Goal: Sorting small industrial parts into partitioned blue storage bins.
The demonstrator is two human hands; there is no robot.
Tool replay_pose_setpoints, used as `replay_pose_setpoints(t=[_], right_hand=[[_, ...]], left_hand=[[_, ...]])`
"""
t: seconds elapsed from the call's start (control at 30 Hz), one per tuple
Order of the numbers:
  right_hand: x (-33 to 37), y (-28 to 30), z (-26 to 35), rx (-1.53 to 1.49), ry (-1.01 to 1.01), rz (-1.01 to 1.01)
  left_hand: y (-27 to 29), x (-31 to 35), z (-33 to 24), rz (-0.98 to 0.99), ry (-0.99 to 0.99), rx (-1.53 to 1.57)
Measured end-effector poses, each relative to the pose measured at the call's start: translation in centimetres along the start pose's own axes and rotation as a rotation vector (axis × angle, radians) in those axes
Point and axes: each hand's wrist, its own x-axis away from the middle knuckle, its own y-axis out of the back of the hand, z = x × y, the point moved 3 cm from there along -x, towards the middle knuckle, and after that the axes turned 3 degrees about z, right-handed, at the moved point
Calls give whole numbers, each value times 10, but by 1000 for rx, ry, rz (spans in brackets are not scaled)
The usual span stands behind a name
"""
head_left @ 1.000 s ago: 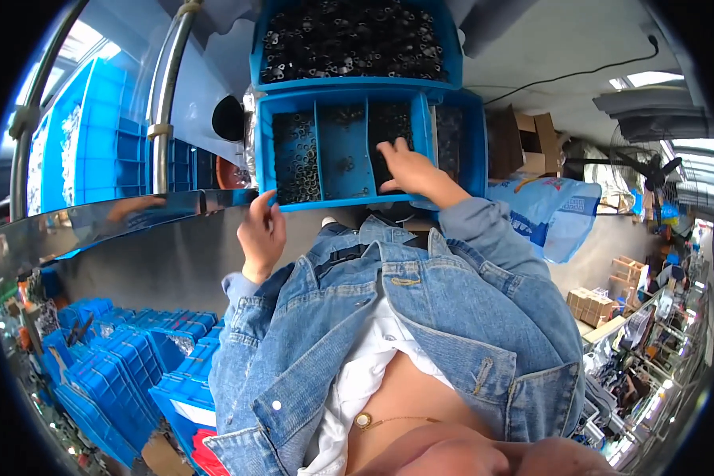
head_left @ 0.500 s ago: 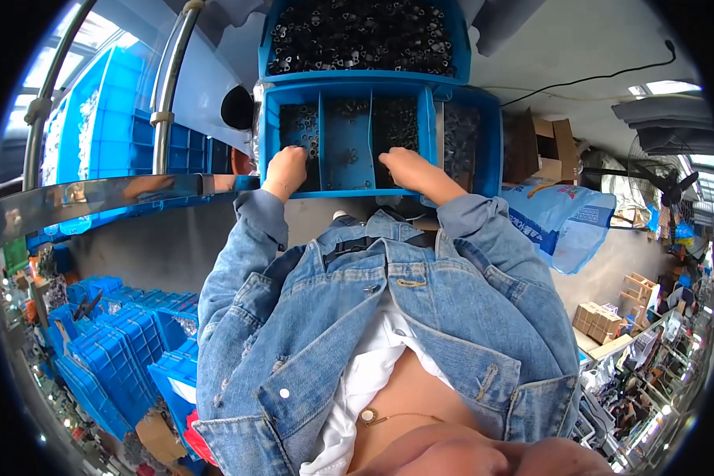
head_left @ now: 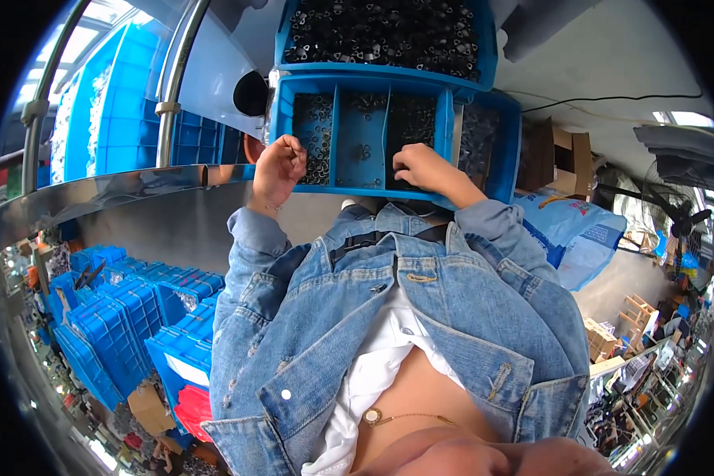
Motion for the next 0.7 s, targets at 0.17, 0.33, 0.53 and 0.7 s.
replay_pose_setpoints(t=[0.17,0.33,0.53,0.7], right_hand=[[30,31,5,-740,-149,30],[51,34,12,-1578,-151,-76],[22,47,4,-1914,-65,142],[-45,135,-54,-708,-239,-420]], left_hand=[[-31,-13,-10,93,95,305],[-83,-72,-8,-115,-371,-1393],[-98,-126,34,-87,-377,-1914],[-101,-97,29,-41,-347,-1854]])
